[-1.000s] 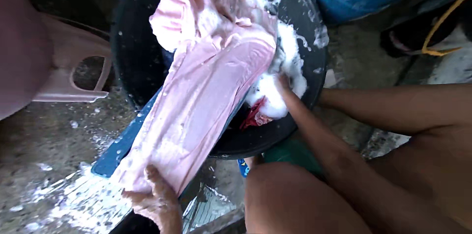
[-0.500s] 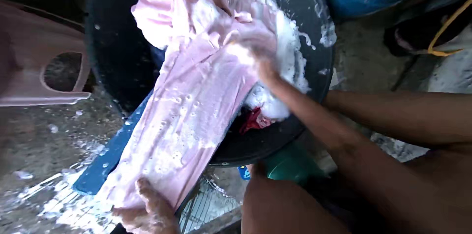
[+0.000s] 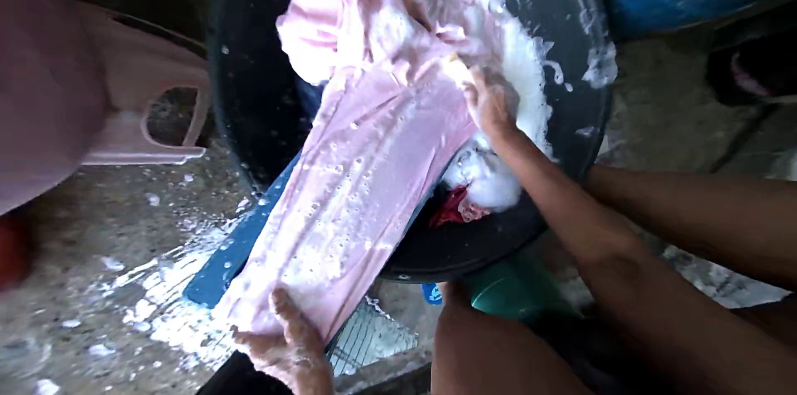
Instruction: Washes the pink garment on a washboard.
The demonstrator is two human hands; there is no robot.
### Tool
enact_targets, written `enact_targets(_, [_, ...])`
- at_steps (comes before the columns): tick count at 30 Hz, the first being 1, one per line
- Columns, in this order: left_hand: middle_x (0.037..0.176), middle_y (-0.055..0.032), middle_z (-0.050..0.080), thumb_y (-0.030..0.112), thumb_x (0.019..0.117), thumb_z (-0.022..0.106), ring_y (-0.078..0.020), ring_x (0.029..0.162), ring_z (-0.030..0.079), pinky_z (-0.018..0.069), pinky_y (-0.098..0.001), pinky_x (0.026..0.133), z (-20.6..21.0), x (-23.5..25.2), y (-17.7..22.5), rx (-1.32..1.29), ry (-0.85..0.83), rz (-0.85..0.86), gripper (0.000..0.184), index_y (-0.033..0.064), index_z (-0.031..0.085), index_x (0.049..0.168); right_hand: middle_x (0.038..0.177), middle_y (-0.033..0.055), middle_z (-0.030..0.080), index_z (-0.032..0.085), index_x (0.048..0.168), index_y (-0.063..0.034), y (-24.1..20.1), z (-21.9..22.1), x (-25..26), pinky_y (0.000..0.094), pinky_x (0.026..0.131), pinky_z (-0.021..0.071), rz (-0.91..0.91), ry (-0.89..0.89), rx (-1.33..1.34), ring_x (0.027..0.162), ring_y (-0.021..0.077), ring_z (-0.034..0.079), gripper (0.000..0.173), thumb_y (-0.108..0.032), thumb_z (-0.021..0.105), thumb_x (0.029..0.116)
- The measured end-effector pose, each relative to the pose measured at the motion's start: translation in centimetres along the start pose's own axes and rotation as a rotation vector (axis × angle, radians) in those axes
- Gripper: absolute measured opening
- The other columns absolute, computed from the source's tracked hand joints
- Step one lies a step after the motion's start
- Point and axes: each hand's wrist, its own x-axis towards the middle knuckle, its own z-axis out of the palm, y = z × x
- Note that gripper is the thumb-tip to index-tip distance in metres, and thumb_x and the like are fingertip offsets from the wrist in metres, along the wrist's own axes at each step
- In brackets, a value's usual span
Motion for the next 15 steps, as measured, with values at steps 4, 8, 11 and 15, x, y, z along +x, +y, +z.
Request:
enact_targets(4, [0.147,-0.0356,0.046,0.039,0.1010,0.060,-0.0348,0.139,0.048,0.0351,-0.0401,0.118,-0.2,-0.2,0.4,-0.033,-0.027,-0.040,0.081,-0.0151,0.028,0.152,0.109,0.0207,0.071,0.064,0.128,0.0007,-12.2,-0.1,-9.7,0.0481,0.089,0.0568,-0.293,-0.031,0.225,0.100,0.0341,0.069,0.036,-0.013,0.068,0.0946])
enact_targets(8, [0.147,-0.0379,0.045,0.040,0.1004,0.061,-0.0379,0.141,0.047,0.0338,-0.0416,0.119,-0.2,0.4,0.1,-0.016,-0.051,-0.002,0.084,-0.0161,0.027,0.152,0.110,0.0065,0.076,0.078,0.115,-0.0157,-15.8,2.6,-13.1,0.0443,0.090,0.0569,-0.730,-0.130,0.329,0.104,0.0253,0.072,0.025,-0.012,0.071,0.0912])
enact_targets(11, [0.150,-0.0359,0.044,0.045,0.1020,0.056,-0.0393,0.142,0.046,0.0339,-0.0465,0.119,-1.1,0.1,-0.2,-0.020,-0.127,-0.054,0.085,-0.0107,0.024,0.156,0.111,0.0161,0.074,0.071,0.125,-0.0074,-8.3,1.2,-3.8,0.0462,0.097,0.0557,-0.257,-0.161,0.187,0.105,0.0301,0.071,0.028,-0.017,0.062,0.1011])
enact_targets(15, [0.142,-0.0222,0.051,0.042,0.1085,0.040,-0.0163,0.121,0.058,0.0500,-0.0359,0.102,-5.3,-0.4,-2.8,-0.226,-0.280,-0.059,0.067,-0.0009,0.024,0.158,0.132,0.0257,0.065,0.049,0.152,-0.0096,0.7,-3.9,2.7,0.0650,0.095,0.0498,0.326,-0.118,-0.102,0.119,0.0467,0.064,0.047,-0.023,0.048,0.1065])
